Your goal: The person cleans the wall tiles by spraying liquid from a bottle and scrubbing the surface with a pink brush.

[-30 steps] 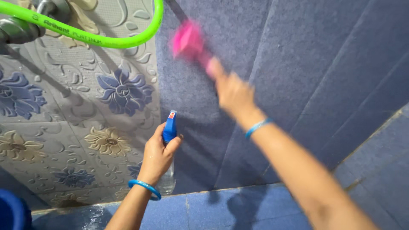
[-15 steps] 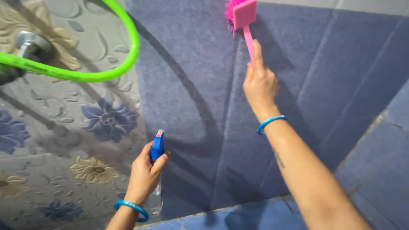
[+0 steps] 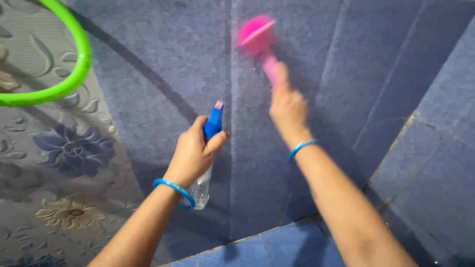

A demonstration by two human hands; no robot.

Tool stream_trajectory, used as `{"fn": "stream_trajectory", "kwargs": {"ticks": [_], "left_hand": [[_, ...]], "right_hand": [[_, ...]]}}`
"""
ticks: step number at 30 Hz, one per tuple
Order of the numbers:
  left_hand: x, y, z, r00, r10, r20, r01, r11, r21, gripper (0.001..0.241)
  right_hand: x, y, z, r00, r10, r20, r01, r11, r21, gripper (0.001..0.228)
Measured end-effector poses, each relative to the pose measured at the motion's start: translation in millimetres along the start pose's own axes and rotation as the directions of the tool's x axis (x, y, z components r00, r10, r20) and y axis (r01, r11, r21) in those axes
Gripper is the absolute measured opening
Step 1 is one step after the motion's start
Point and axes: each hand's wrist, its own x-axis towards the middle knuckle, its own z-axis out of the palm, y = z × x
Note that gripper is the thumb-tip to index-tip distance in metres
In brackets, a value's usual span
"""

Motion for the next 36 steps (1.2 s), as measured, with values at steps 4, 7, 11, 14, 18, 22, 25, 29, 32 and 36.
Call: {"fn": "stream_trajectory", "kwargs": {"ticks": [4, 7, 11, 14, 18, 22, 25, 29, 32, 36], "left_hand": [[20, 13, 5, 0.997, 0.081, -0.021, -0.081, 0.997, -0.008, 0.051], [26, 13, 15, 0.999, -0.01, 0.031, 0.011, 1.0, -0.01, 0.05], [33, 13, 42, 0.995, -0.023, 0.098, 0.018, 0.999, 0.046, 0.05], [42, 19, 70, 0.987, 0.039, 0.158, -0.052, 0.995, 0.083, 0.051], [66, 39, 113, 0.955, 0.258, 0.149, -0.277, 0.954, 0.119, 0.055], [83, 61, 143, 0.961, 0.224, 0.164, -0.234, 0.971, 0.046, 0.05], [82, 67, 150, 0.968, 0.189, 0.163, -0.197, 0.98, 0.036, 0.05], [76, 55, 144, 0.978, 0.133, 0.159, -0.145, 0.987, 0.068, 0.051], [77, 46, 138, 0.982, 0.133, 0.132, -0.147, 0.984, 0.103, 0.052], [82, 41, 136, 0.982, 0.177, 0.073, -0.183, 0.98, 0.083, 0.052]], "right_hand": [[-1, 52, -22, 0.848, 0.52, 0.107, -0.53, 0.836, 0.141, 0.059], [-65, 51, -20, 0.698, 0.683, 0.214, -0.716, 0.665, 0.213, 0.059], [-148, 15, -14, 0.893, 0.359, 0.273, -0.416, 0.888, 0.195, 0.064], [-134, -5, -11, 0.926, 0.194, 0.324, -0.287, 0.919, 0.271, 0.059], [-43, 17, -12, 0.988, 0.131, 0.081, -0.148, 0.953, 0.263, 0.064], [-6, 63, -9, 0.776, 0.598, 0.202, -0.623, 0.675, 0.396, 0.053], [-75, 56, -7, 0.729, 0.658, 0.192, -0.674, 0.64, 0.369, 0.05], [-208, 11, -7, 0.506, 0.766, 0.397, -0.859, 0.488, 0.154, 0.06], [-205, 15, -2, 0.584, 0.711, 0.392, -0.812, 0.521, 0.263, 0.058], [-68, 76, 12, 0.859, 0.508, 0.056, -0.494, 0.797, 0.348, 0.054]]}}
